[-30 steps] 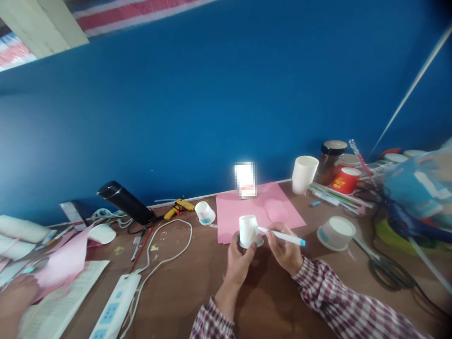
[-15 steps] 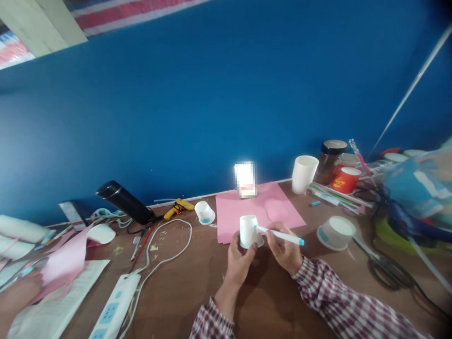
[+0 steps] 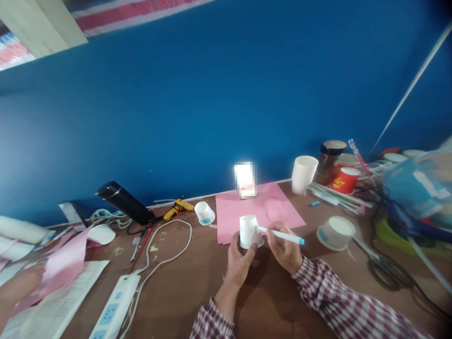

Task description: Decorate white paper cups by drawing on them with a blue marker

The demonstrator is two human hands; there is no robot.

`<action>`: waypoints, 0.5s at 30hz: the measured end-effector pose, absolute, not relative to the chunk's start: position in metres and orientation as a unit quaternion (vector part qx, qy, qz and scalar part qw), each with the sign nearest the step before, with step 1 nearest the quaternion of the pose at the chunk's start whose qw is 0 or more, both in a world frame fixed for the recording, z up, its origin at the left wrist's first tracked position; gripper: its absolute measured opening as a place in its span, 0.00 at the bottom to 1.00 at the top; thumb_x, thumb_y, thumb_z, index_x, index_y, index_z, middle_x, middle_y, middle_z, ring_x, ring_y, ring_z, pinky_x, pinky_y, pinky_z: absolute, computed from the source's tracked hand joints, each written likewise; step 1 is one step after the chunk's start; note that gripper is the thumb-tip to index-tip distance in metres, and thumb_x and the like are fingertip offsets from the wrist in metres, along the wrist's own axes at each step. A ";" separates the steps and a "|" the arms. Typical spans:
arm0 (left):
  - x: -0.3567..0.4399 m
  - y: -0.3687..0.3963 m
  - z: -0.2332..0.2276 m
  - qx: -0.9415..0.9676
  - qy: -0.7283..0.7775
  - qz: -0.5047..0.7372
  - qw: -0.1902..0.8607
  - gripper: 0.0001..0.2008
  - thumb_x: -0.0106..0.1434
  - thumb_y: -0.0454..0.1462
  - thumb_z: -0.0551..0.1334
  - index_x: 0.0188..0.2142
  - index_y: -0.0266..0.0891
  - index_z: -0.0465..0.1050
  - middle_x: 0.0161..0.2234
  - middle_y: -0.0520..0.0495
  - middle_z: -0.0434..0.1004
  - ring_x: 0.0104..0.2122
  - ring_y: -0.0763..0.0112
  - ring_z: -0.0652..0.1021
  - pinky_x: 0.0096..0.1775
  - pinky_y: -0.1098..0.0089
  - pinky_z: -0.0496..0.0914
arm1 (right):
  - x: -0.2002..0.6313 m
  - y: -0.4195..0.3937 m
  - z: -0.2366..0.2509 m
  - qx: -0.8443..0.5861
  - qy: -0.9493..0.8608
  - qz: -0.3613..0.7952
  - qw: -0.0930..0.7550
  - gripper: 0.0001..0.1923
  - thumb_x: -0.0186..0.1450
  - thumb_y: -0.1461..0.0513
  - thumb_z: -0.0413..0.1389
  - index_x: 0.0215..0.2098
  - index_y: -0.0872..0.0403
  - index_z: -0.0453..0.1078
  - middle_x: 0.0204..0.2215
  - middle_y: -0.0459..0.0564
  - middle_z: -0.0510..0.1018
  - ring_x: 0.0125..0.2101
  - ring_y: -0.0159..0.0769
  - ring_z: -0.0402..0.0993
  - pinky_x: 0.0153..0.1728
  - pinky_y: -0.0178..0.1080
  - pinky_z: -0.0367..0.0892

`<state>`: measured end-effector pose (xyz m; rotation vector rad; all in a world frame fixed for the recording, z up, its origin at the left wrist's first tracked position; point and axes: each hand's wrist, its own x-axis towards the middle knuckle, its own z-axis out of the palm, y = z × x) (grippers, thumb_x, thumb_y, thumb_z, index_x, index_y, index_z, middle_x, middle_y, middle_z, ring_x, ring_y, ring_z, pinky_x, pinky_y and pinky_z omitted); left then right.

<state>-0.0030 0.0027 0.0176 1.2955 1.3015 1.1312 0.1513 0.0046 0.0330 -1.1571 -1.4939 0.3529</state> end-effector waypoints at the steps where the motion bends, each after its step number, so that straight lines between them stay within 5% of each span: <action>1: -0.003 0.003 0.018 0.531 0.531 0.461 0.472 0.24 0.54 0.44 0.65 0.48 0.34 0.66 0.39 0.43 0.76 0.38 0.64 0.76 0.41 0.68 0.69 | 0.151 0.005 0.033 -0.493 -0.637 0.148 0.574 0.03 0.65 0.62 0.51 0.33 0.53 0.65 0.24 0.47 0.72 0.23 0.33 0.72 0.25 0.35 0.69; 15: -0.002 0.006 0.015 0.521 0.512 0.480 0.485 0.23 0.55 0.44 0.65 0.48 0.35 0.67 0.41 0.43 0.77 0.41 0.62 0.76 0.43 0.67 0.69 | 0.153 0.003 0.030 -0.457 -0.654 0.140 0.586 0.06 0.65 0.65 0.50 0.40 0.54 0.66 0.31 0.50 0.75 0.30 0.35 0.73 0.32 0.36 0.71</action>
